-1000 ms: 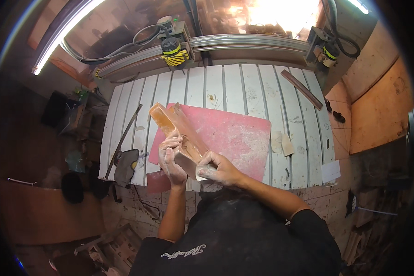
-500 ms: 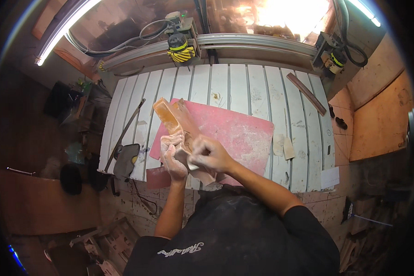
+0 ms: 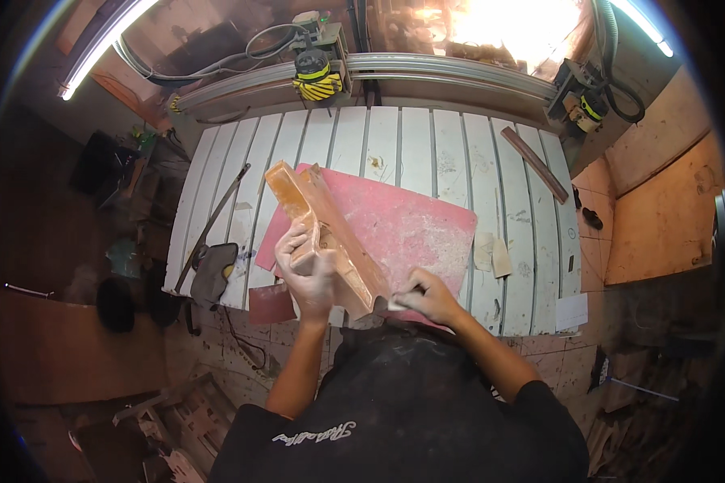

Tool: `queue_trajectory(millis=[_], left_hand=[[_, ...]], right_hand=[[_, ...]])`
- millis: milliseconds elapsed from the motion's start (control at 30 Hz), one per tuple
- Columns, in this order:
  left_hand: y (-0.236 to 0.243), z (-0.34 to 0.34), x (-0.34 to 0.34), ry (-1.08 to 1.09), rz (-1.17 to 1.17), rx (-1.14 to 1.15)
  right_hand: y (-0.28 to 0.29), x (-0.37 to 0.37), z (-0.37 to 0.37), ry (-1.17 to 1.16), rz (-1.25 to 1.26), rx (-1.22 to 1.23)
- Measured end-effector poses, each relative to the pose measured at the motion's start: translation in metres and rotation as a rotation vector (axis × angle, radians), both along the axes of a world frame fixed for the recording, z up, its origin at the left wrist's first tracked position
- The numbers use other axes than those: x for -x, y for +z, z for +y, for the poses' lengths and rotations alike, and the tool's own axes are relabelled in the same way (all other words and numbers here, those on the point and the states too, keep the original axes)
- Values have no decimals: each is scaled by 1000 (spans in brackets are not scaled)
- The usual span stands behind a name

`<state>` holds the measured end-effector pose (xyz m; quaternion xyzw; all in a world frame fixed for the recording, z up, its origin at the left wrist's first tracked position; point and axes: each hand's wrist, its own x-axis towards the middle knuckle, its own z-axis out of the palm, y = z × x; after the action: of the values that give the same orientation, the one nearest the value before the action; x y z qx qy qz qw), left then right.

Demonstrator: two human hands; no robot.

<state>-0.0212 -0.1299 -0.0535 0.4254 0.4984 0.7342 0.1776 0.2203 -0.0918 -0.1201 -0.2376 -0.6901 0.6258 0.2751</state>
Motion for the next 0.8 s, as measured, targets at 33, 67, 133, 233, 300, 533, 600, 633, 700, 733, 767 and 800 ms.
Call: queue_trajectory(millis=[33,67,133,233,300,533,600,633,700,733,767,800], left_hand=[[6,-7,-17,104,93,107],[9,-13,-30,206,186,213],[2,-31,-44,128,40,300],[4,-33,-32,42,-101,389],[25,-26,-22,76,-73,391],[75,-32,38,-196,233,479],[77,-23,43,-228,300,490],[79,-18,43,-281,392,516],[75,-9,46,-386,525,587],[69,-2,45,-397,528,581],[60,4,44,-465,536,520],[50,10,44,-531,543,458]], right_hand=[[3,-2,1,-185,5,126],[6,-5,3,-372,13,251],[-5,-6,13,-442,138,156],[3,-8,20,-676,106,507],[-3,-19,23,-660,174,579],[34,-29,25,-704,282,636],[43,-32,25,-720,322,628],[46,-34,26,-731,361,624],[53,-42,28,-699,371,582],[56,-46,28,-661,374,545],[64,-45,25,-670,372,546],[74,-43,20,-672,354,457]])
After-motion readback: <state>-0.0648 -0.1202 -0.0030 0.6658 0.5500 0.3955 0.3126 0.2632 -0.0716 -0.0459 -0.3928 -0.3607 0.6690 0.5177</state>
